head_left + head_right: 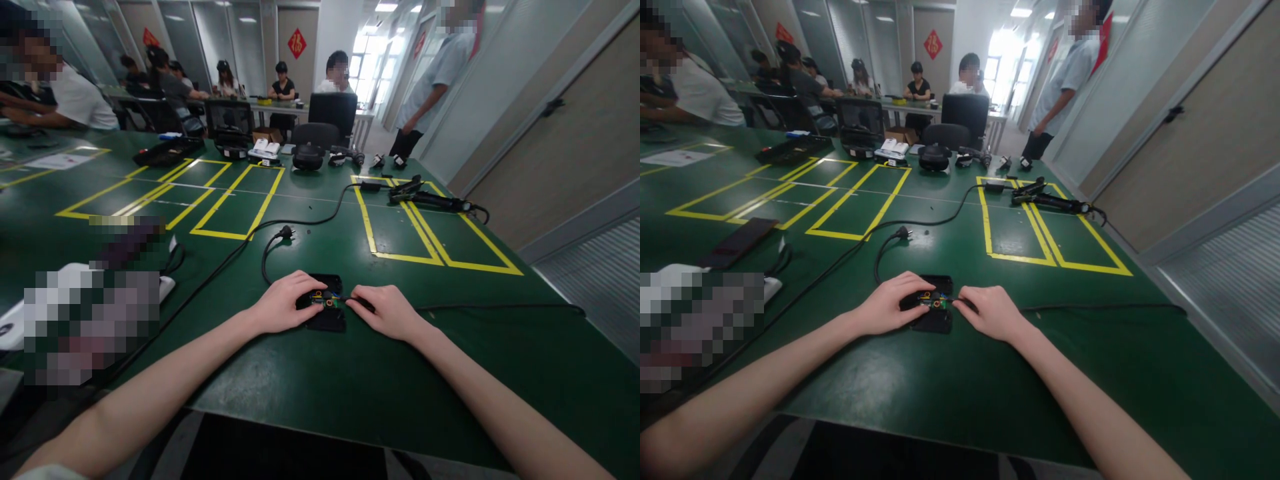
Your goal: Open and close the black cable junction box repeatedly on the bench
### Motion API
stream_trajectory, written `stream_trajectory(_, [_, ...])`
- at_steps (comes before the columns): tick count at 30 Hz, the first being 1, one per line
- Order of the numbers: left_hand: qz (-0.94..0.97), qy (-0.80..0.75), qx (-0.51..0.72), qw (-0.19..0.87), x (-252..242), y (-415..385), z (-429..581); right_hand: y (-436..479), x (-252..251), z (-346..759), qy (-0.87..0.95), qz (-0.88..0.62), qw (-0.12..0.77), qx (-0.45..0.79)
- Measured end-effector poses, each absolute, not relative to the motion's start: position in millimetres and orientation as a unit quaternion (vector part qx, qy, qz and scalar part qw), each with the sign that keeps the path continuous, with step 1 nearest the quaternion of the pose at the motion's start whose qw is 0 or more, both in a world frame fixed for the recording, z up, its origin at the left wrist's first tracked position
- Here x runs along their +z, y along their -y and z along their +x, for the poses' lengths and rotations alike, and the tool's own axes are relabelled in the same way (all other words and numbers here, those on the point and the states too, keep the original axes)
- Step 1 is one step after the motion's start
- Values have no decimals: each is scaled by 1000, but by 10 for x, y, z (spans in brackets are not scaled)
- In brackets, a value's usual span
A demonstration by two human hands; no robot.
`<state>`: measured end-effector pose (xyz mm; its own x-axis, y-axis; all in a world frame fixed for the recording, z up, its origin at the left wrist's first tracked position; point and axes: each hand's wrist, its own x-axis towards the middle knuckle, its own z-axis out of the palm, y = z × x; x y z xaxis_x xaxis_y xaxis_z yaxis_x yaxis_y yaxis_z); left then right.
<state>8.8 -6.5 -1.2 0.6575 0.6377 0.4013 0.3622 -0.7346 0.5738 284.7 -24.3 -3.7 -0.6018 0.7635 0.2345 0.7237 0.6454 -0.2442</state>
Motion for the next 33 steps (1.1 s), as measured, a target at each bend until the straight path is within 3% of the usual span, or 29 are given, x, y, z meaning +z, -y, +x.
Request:
stream_trajectory(7, [874,-290,331,205,1,37,-36,247,-94,2851,884,-432,171,53])
stream_trajectory(13, [878,-313,282,225,11,-37,-323,258,-127,2858,881,-432,180,61])
stream_trajectory(33, [908,-314,235,147,7,-72,-277,330,-115,2741,853,-515,81,1])
